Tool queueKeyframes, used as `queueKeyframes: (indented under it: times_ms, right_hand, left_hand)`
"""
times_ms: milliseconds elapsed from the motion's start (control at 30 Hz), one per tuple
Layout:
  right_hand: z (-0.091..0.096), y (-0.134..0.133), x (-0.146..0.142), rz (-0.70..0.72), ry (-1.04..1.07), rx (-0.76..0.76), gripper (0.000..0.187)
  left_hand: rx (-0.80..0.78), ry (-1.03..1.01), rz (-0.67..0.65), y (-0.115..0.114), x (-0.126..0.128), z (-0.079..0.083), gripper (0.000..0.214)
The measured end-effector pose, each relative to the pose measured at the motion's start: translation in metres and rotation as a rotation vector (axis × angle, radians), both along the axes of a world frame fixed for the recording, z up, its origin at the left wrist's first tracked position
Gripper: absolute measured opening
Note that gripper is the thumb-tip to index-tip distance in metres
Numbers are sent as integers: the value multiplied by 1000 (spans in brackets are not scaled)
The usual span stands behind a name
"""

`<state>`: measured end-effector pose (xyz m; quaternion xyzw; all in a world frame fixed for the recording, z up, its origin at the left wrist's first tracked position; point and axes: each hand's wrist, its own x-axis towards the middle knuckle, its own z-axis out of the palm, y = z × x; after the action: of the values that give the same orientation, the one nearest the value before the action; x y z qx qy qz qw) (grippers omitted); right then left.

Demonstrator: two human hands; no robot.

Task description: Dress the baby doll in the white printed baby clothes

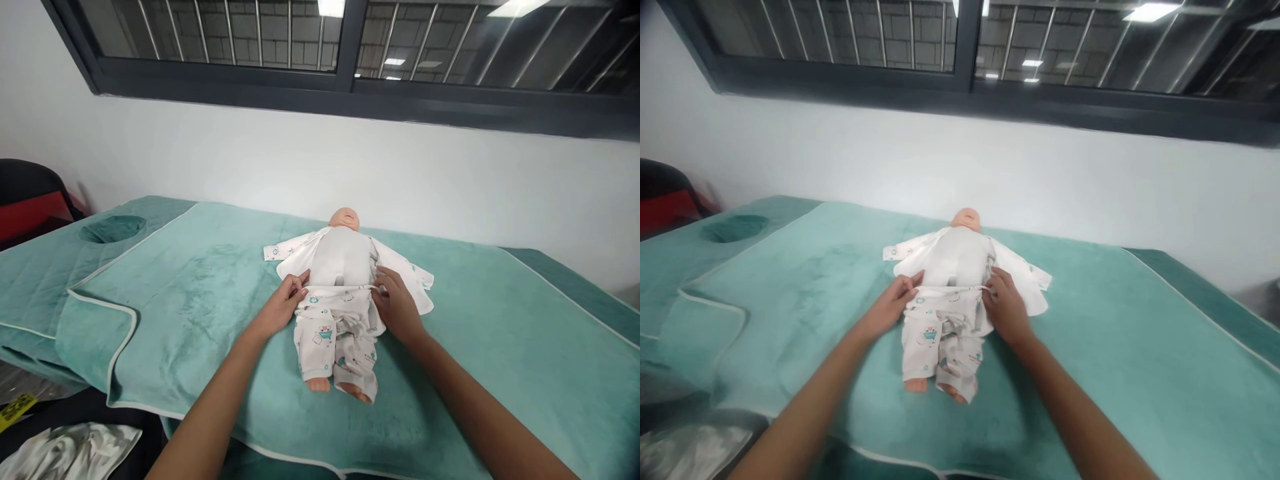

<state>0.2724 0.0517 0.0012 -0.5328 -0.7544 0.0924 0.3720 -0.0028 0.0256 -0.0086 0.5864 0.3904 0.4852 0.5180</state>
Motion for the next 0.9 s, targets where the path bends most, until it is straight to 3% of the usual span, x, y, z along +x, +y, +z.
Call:
queueKeyframes:
  times_ms: [133,233,400,533,700,800,900]
  right_hand:
    - [-7,21,-3,139,172,-99,11]
    - [-6,30,-2,165,262,-138,13]
    - [11,57,-1,-110,142,-105,20]
    - [14,92,-3,-243,159,-156,17]
    - [-5,103,-8,-219,324,-226,25]
    - [-8,100,-9,-174,339,-90,22]
    - [-4,102,-7,48,309,69,19]
  left_hand:
    - [74,110,71,18,11,1,25]
    - [114,235,185,35,17,2,20]
    - [128,500,441,77,25,16,12]
    - [96,421,366,105,34,17,14]
    - [105,432,407,110,37,3,17]
    - [246,460,377,111,33,2,17]
    - [389,438,278,115,31,9,18]
